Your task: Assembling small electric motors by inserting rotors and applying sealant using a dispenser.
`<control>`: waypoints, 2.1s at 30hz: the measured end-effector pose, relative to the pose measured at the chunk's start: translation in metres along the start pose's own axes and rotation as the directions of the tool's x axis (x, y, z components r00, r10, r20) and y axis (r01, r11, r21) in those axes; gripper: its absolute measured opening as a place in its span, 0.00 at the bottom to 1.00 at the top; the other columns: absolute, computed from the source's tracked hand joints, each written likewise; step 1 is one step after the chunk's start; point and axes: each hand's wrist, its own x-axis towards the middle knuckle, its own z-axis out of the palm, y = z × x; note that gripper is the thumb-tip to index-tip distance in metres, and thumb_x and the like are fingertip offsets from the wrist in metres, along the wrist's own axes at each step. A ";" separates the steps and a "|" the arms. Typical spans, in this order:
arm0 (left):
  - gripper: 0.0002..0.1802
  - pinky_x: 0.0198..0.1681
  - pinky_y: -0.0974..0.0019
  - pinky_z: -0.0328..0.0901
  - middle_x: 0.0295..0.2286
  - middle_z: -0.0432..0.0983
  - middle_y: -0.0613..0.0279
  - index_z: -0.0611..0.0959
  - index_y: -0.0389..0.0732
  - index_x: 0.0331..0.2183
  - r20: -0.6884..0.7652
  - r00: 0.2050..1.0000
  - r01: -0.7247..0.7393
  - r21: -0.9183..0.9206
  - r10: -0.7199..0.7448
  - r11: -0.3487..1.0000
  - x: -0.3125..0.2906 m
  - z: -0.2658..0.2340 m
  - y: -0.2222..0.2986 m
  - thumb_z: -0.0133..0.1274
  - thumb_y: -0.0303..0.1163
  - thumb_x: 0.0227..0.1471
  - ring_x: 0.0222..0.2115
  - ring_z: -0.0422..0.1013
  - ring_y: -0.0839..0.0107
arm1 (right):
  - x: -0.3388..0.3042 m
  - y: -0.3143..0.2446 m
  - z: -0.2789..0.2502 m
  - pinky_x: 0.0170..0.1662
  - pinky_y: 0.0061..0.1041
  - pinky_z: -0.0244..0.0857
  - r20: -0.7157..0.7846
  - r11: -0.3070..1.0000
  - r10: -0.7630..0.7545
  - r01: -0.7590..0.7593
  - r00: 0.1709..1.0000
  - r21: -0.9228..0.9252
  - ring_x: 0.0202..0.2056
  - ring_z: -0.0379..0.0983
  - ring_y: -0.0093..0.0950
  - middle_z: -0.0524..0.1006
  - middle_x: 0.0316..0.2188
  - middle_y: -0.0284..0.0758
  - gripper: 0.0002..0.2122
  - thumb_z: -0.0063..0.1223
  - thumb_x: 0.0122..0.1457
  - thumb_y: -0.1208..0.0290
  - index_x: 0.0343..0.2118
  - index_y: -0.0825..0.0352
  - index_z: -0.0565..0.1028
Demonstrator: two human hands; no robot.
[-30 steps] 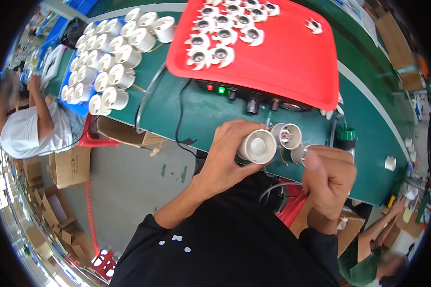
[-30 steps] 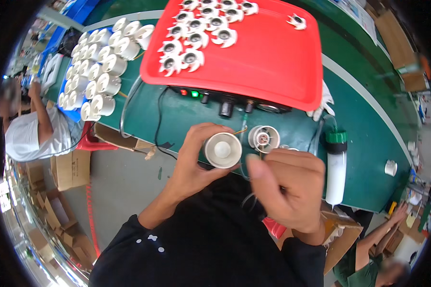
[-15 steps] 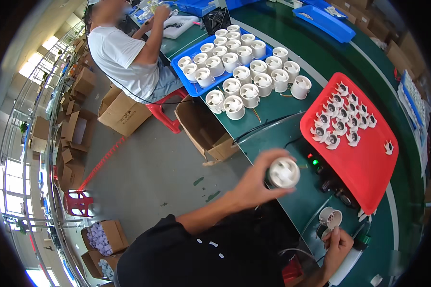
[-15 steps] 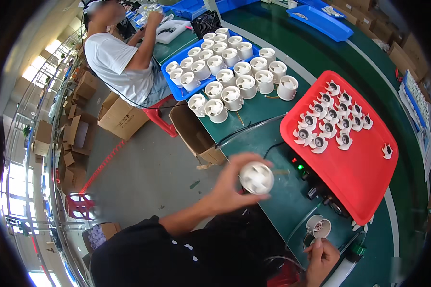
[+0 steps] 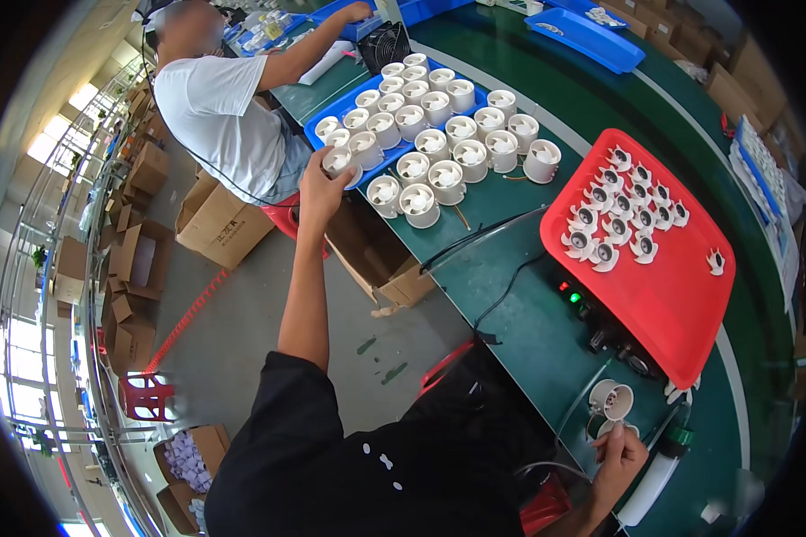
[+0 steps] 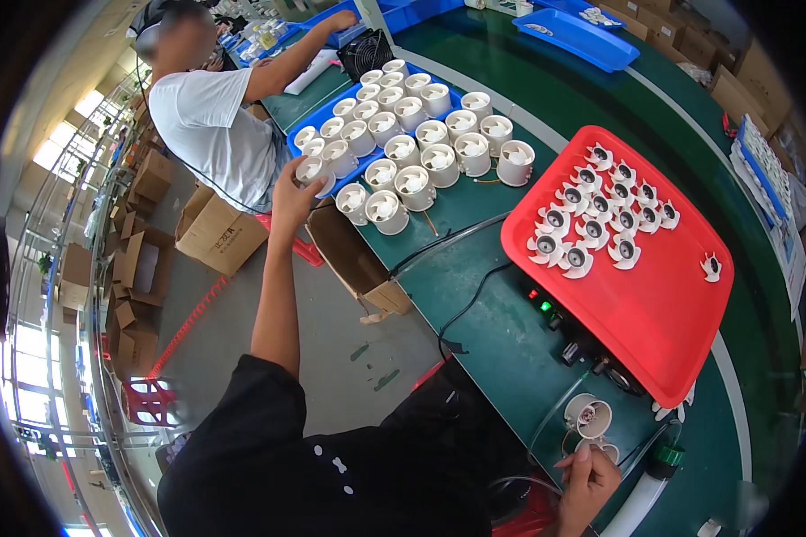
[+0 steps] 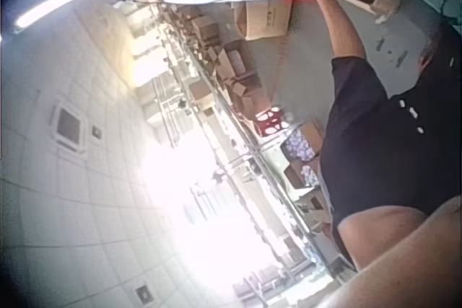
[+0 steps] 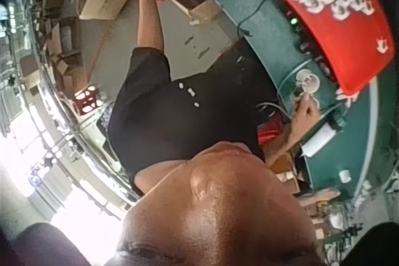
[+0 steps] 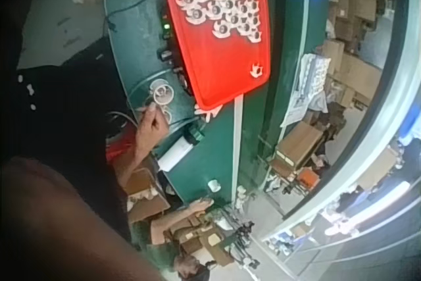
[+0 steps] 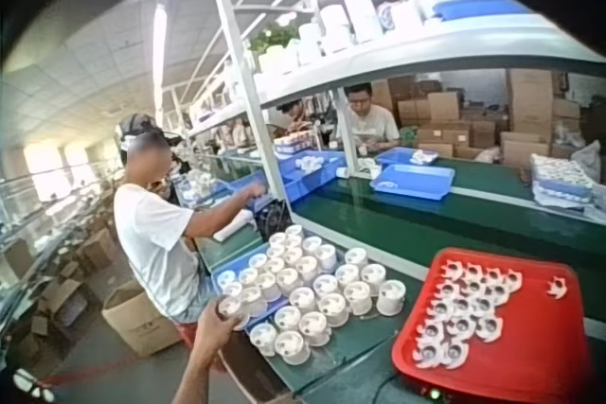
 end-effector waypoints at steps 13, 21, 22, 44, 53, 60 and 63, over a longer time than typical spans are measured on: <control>0.28 0.46 0.52 0.66 0.45 0.73 0.36 0.65 0.36 0.55 -0.207 0.936 -0.247 0.192 0.285 0.950 0.033 0.025 -0.057 0.55 0.35 0.56 0.45 0.72 0.41 | -0.001 -0.030 0.009 0.22 0.21 0.50 0.064 0.996 0.082 -0.083 0.995 0.025 0.16 0.60 0.17 0.67 0.12 0.29 0.18 0.50 0.63 0.68 0.16 0.71 0.74; 0.31 0.47 0.55 0.65 0.43 0.74 0.34 0.70 0.34 0.53 -0.211 0.966 -0.103 0.210 0.148 0.972 0.012 0.033 -0.023 0.58 0.42 0.55 0.43 0.73 0.45 | 0.007 -0.039 0.007 0.24 0.22 0.56 0.118 0.995 0.070 -0.078 0.991 0.063 0.17 0.65 0.21 0.70 0.13 0.33 0.14 0.54 0.60 0.72 0.18 0.72 0.76; 0.31 0.50 0.56 0.64 0.47 0.72 0.37 0.70 0.33 0.53 -0.187 0.969 -0.117 0.233 0.162 0.965 0.008 0.034 -0.022 0.59 0.42 0.54 0.46 0.71 0.48 | 0.007 -0.039 0.006 0.23 0.21 0.56 0.126 0.995 0.063 -0.073 0.990 0.075 0.17 0.64 0.21 0.70 0.14 0.33 0.14 0.54 0.61 0.71 0.19 0.72 0.77; 0.28 0.47 0.58 0.66 0.39 0.76 0.40 0.72 0.29 0.48 -0.462 0.887 -0.046 -0.082 0.003 0.996 -0.017 0.040 0.017 0.64 0.29 0.47 0.41 0.74 0.53 | 0.071 -0.085 -0.031 0.20 0.19 0.48 0.074 0.928 -0.274 0.283 0.959 -0.242 0.16 0.59 0.16 0.68 0.14 0.29 0.17 0.49 0.64 0.68 0.18 0.72 0.73; 0.33 0.57 0.50 0.54 0.50 0.65 0.43 0.79 0.47 0.50 -0.136 0.988 0.079 0.036 -0.073 0.996 -0.004 0.045 0.015 0.67 0.49 0.43 0.53 0.58 0.46 | 0.083 -0.091 -0.017 0.21 0.18 0.49 0.101 0.941 -0.290 0.303 0.952 -0.153 0.16 0.58 0.16 0.67 0.14 0.29 0.18 0.49 0.65 0.66 0.20 0.73 0.72; 0.34 0.59 0.40 0.49 0.60 0.51 0.43 0.77 0.57 0.52 -0.247 0.963 0.143 0.115 -0.111 0.983 0.001 0.065 0.022 0.69 0.42 0.41 0.60 0.46 0.42 | 0.074 -0.084 -0.026 0.21 0.21 0.49 0.083 0.957 -0.226 0.238 0.971 -0.168 0.16 0.59 0.18 0.68 0.13 0.31 0.16 0.53 0.61 0.71 0.19 0.74 0.73; 0.36 0.59 0.41 0.53 0.61 0.51 0.37 0.76 0.61 0.54 -0.118 0.988 0.119 0.143 -0.102 0.983 0.016 0.060 0.003 0.69 0.41 0.41 0.62 0.50 0.43 | 0.072 -0.085 -0.032 0.21 0.21 0.49 0.072 0.962 -0.205 0.214 0.976 -0.167 0.16 0.60 0.18 0.68 0.13 0.31 0.16 0.53 0.61 0.71 0.19 0.75 0.73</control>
